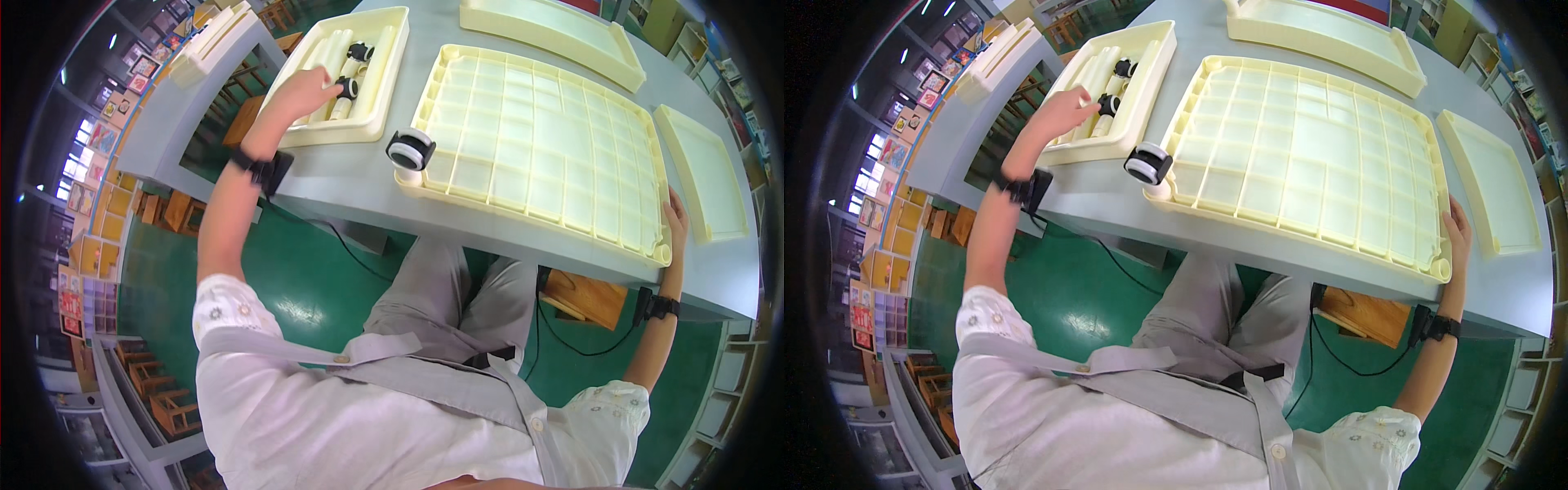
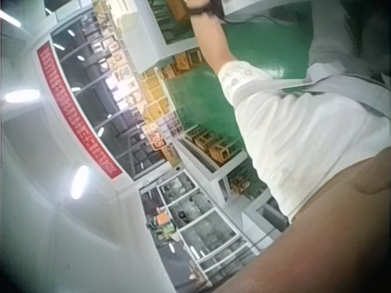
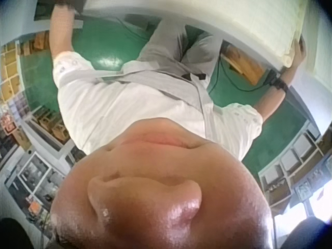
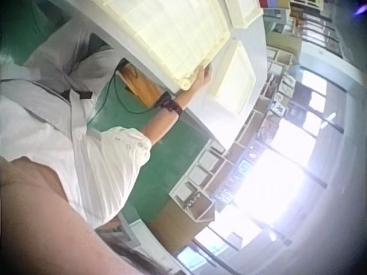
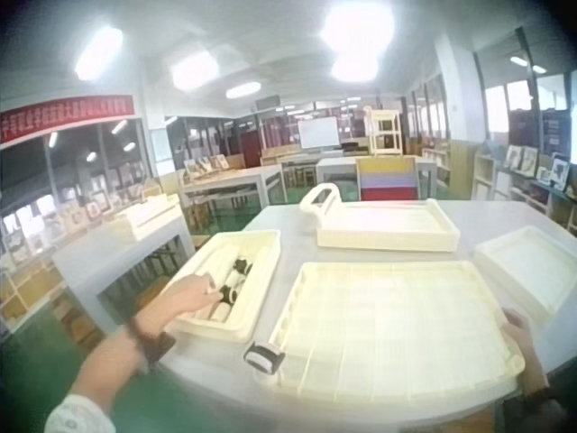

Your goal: The recorder assembles a multi-tier plastic storage shelf by attaching wheels to the base and then adding legs and shelves.

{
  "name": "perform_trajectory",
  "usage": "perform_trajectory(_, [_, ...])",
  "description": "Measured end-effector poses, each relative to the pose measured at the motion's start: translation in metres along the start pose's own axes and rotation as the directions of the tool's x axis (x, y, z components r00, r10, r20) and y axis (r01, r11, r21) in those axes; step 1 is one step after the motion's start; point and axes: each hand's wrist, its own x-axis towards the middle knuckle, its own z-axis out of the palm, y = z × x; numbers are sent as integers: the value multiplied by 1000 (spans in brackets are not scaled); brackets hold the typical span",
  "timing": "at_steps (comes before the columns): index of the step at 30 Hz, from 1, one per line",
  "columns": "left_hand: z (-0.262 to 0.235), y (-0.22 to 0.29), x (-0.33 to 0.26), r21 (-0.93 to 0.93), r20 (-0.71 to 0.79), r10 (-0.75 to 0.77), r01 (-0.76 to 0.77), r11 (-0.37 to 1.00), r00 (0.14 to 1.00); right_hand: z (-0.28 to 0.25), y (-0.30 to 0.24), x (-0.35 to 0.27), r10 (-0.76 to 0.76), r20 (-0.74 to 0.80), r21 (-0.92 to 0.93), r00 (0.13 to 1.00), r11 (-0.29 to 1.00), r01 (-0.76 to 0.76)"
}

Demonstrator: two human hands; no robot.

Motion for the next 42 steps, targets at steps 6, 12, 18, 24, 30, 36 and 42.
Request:
perform_trajectory(6, [34, -14, 46, 409, 232, 131, -219, 886, 964, 15, 0, 9, -29, 56, 75, 998, 997, 24])
perform_trajectory(12, [-26, 32, -12, -282, -335, -42, -58, 958, 941, 19, -11, 2, 9, -1, 72, 1000, 997, -9])
perform_trajectory(18, [-14, 145, -150, -273, -509, 341, -524, 807, 790, -6, -26, -13, -553, -231, -461, 801, 787, 410])
perform_trajectory(24, [41, 224, -176, -476, -301, 717, -750, 458, 629, 102, -155, -138, -69, 180, -96, 981, 992, 87])
perform_trajectory(30, [67, 306, -150, -338, -380, 780, -860, 383, 497, 104, -135, -160, 164, 137, -253, 977, 959, -125])
perform_trajectory(36, [80, 281, -122, -227, -486, 683, -833, 504, 546, 41, -150, -148, -84, -294, -209, 952, 978, 22])
perform_trajectory(42, [115, 243, -103, -37, -540, 542, -661, 750, 644, 7, -146, -100, -135, -223, -690, 965, 721, -59])
